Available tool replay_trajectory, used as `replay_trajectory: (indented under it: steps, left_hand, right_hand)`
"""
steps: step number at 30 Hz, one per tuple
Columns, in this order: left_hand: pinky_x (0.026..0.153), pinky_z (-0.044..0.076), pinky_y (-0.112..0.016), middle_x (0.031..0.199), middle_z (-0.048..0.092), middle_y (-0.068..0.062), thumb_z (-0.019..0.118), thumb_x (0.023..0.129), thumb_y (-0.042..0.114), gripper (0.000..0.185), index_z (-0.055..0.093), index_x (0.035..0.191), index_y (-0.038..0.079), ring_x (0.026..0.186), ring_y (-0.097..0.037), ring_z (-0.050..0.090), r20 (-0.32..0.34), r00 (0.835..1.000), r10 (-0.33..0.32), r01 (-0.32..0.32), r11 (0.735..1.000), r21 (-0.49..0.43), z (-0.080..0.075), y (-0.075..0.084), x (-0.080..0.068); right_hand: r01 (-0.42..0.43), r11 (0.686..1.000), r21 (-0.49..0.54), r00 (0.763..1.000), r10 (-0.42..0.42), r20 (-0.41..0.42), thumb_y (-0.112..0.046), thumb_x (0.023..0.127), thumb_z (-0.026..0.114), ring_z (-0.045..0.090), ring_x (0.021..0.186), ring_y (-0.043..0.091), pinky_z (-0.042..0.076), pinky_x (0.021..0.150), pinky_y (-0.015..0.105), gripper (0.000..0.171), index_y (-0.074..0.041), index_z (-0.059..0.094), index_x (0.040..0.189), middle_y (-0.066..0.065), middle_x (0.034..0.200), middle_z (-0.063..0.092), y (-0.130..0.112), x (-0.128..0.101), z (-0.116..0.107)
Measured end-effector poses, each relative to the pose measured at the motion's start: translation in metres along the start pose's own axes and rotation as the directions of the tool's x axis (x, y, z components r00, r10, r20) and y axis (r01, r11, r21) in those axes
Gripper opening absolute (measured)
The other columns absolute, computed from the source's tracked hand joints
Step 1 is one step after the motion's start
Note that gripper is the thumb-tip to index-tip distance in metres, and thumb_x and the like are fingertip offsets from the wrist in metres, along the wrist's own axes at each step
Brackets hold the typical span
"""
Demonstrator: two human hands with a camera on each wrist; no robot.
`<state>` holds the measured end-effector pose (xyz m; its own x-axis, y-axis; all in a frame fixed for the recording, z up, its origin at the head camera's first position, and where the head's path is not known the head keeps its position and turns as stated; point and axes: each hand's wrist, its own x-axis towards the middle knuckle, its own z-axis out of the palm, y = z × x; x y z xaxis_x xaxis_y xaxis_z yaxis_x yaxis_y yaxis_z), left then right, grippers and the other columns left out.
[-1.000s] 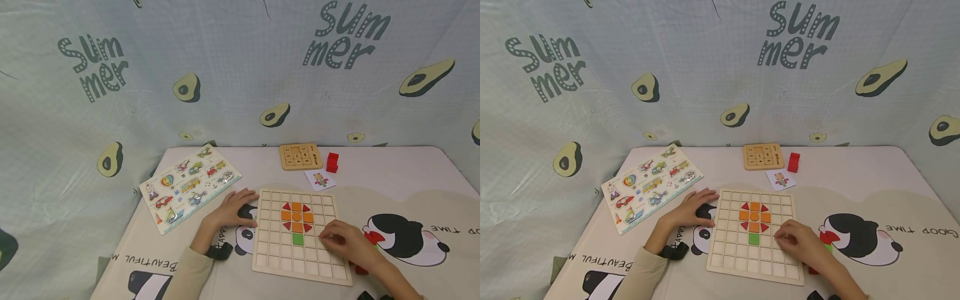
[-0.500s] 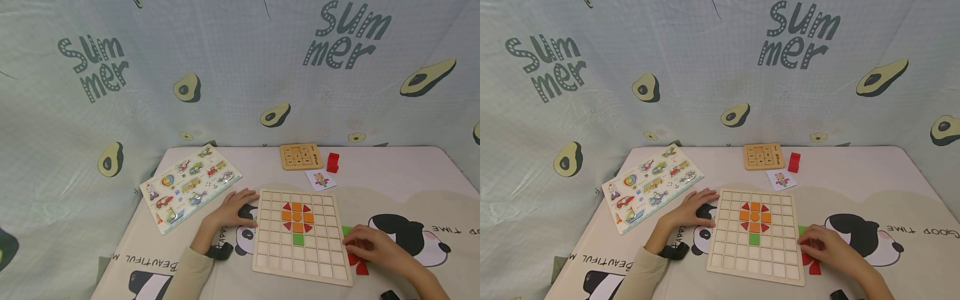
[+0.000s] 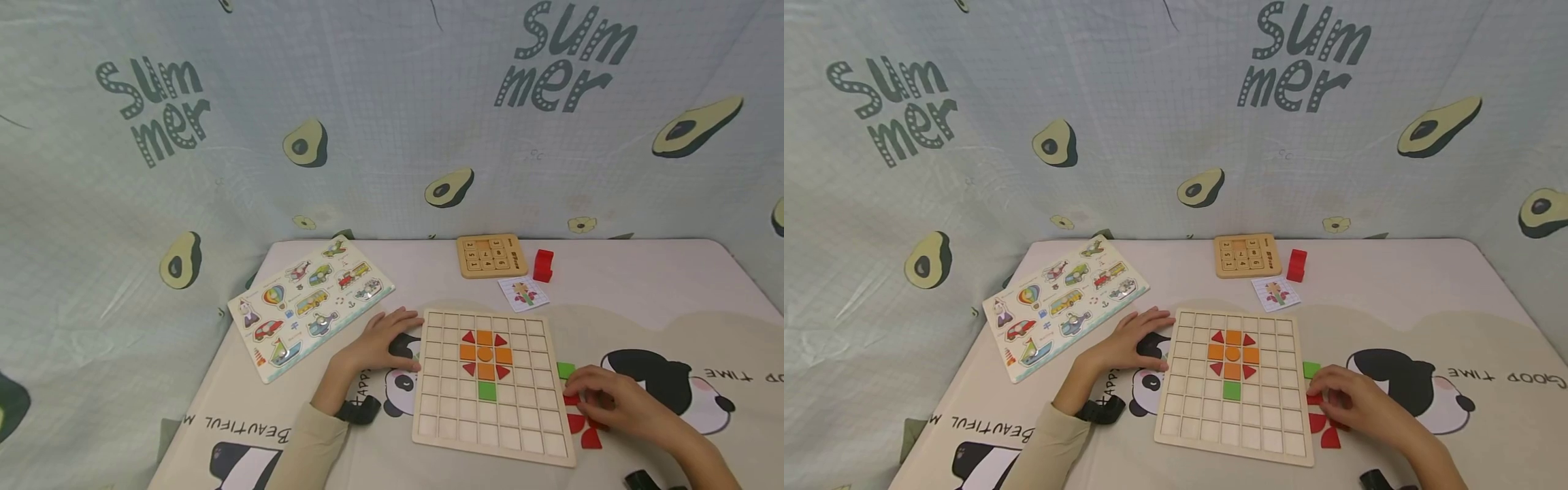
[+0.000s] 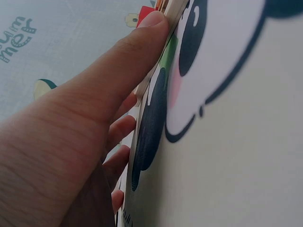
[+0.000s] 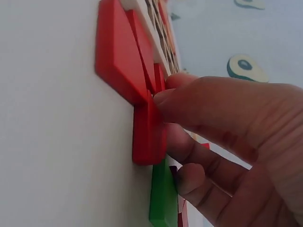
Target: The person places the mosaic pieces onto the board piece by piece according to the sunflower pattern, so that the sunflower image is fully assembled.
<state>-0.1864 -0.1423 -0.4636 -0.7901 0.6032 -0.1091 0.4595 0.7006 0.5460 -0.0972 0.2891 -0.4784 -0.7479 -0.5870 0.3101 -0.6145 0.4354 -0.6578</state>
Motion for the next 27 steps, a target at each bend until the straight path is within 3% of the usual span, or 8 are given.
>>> replay_trajectory:
  steps: [10, 18, 27]
  left_hand:
    - [0.121, 0.005, -0.048, 0.157, 0.032, -0.004, 0.079, 0.079, 0.046, 0.083, 0.042, 0.148, 0.018, 0.149, -0.024, 0.016, -0.004, 1.000, 0.001, -0.001, 1.000, -0.003, 0.000, 0.001, -0.001]
    - [0.121, 0.005, -0.049, 0.157, 0.032, -0.004, 0.078, 0.079, 0.046, 0.083, 0.041, 0.149, 0.019, 0.149, -0.025, 0.016, -0.009, 1.000, 0.009, -0.009, 1.000, 0.004, 0.000, -0.001, 0.000]
    - [0.121, 0.005, -0.048, 0.158, 0.031, -0.003, 0.078, 0.079, 0.046, 0.083, 0.041, 0.149, 0.020, 0.150, -0.024, 0.016, -0.007, 1.000, 0.009, -0.009, 1.000, 0.010, 0.002, -0.003, 0.000]
  right_hand:
    - [-0.046, 0.998, -0.052, 0.999, 0.044, -0.026, 0.010, 0.068, 0.079, 0.046, 0.065, 0.001, 0.040, 0.049, 0.014, 0.037, -0.012, 0.069, 0.096, -0.007, 0.092, 0.058, -0.004, 0.001, 0.001]
    - [-0.120, 0.989, -0.082, 0.991, 0.114, -0.070, 0.005, 0.071, 0.079, 0.045, 0.063, 0.001, 0.040, 0.047, 0.015, 0.041, -0.008, 0.066, 0.107, -0.011, 0.085, 0.052, -0.013, 0.003, -0.003]
    - [-0.065, 0.996, -0.066, 0.991, 0.056, -0.121, 0.009, 0.067, 0.079, 0.047, 0.070, 0.001, 0.041, 0.050, 0.016, 0.041, -0.011, 0.069, 0.101, -0.009, 0.095, 0.056, -0.021, 0.009, 0.006]
